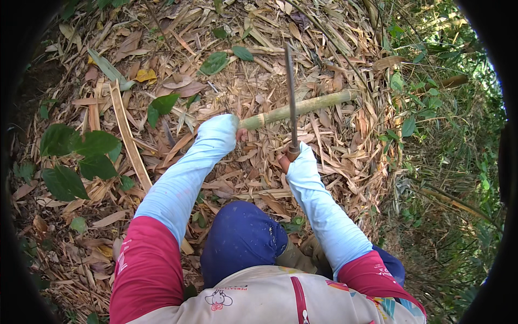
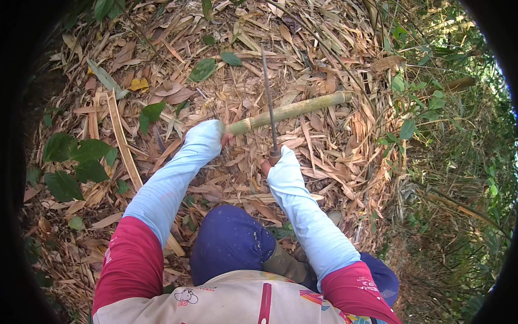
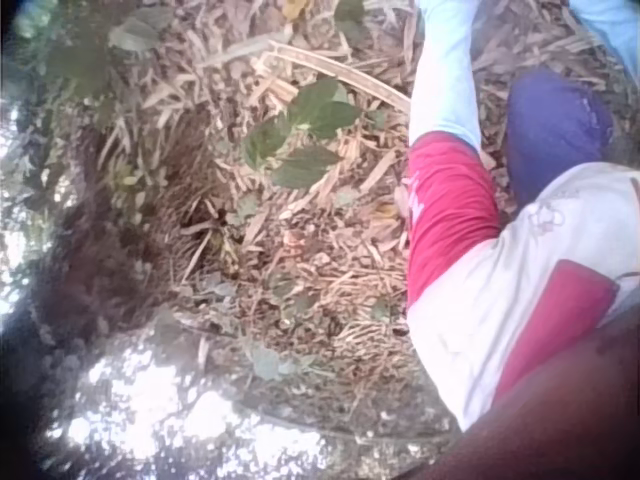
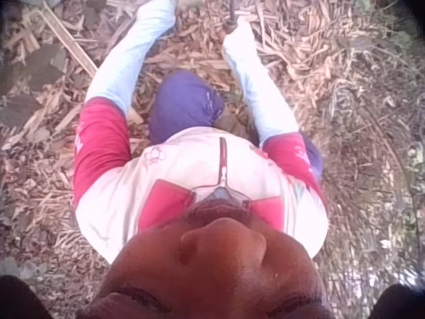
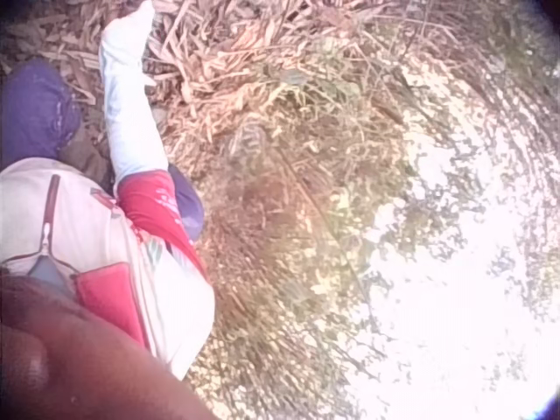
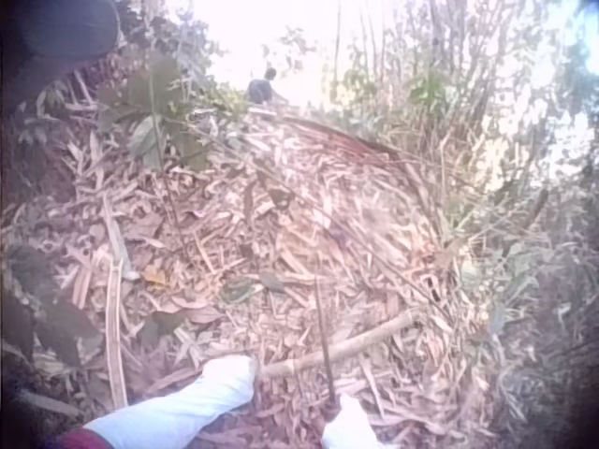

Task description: The person sits on the forest floor and uses a large knife to split a long bamboo stalk lengthwise. They repeatedly strike the bamboo with the knife to separate it into thinner strips, occasionally adjusting their grip and the position of the bamboo.

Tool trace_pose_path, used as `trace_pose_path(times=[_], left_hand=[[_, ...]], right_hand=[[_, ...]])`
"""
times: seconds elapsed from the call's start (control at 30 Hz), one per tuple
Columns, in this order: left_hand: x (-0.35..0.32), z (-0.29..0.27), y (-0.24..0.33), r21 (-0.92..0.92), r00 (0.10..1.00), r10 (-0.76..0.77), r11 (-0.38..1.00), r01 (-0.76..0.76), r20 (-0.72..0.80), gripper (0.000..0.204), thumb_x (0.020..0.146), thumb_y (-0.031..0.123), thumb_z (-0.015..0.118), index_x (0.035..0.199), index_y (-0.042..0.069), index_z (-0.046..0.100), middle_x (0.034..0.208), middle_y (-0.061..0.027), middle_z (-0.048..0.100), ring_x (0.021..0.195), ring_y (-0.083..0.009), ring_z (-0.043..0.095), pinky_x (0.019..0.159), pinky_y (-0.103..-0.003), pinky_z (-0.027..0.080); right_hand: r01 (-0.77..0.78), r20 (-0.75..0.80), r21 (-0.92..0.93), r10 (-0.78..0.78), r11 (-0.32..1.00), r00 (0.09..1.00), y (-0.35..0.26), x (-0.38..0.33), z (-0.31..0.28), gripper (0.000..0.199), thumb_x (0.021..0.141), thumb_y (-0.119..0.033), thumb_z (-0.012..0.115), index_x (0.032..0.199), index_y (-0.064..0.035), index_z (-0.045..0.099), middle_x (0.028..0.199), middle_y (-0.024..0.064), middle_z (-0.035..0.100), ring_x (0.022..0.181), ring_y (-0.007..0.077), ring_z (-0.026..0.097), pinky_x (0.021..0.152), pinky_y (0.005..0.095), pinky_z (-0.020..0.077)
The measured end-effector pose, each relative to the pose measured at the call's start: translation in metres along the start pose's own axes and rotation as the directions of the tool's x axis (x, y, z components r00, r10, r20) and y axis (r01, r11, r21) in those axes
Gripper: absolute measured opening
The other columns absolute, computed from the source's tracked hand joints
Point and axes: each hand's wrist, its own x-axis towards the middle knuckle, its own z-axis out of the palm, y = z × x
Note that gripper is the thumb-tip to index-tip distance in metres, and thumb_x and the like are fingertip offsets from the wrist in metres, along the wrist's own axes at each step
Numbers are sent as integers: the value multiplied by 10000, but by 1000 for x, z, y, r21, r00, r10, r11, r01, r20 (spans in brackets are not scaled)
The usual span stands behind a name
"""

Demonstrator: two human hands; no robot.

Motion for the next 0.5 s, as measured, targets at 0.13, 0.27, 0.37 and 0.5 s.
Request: trace_pose_path(times=[0.13, 0.27, 0.37, 0.5], left_hand=[[-3, 0, 7, 37, 995, -80, 996, 82, -63, 469, 857, 535, 682, 876, 68, 716, 772, -171, 687, 748, -377, 678, 679, -463, 530], [-7, 4, 5, -16, 993, -65, 998, 64, -98, 465, 832, 548, 701, 892, 89, 730, 768, -156, 692, 748, -368, 686, 687, -446, 542], [-15, 7, 10, 53, 991, -45, 997, 52, -128, 463, 818, 555, 711, 903, 101, 735, 777, -141, 698, 750, -357, 689, 690, -441, 544], [-15, 11, 13, -21, 996, -89, 996, 89, -29, 408, 820, 507, 731, 917, 110, 745, 779, -124, 704, 762, -342, 701, 689, -443, 552]], right_hand=[[-84, 84, -166, 99, 983, 992, 5, -3, 7, 338, 790, -193, 752, 983, -25, 532, 792, 122, 590, 715, 255, 557, 688, 380, 476], [-96, 108, -140, 112, 986, 988, 3, -6, 9, 347, 818, -174, 760, 1035, -22, 535, 794, 101, 582, 712, 217, 562, 682, 356, 482], [-189, 125, 28, 184, 982, 975, -8, -10, 7, 296, 848, -168, 747, 1020, -31, 549, 787, 56, 573, 702, 161, 538, 662, 331, 470], [-197, 157, -123, 216, 973, 964, 14, -7, 5, 279, 846, -181, 731, 1006, -35, 556, 796, 67, 576, 724, 182, 545, 696, 334, 470]])
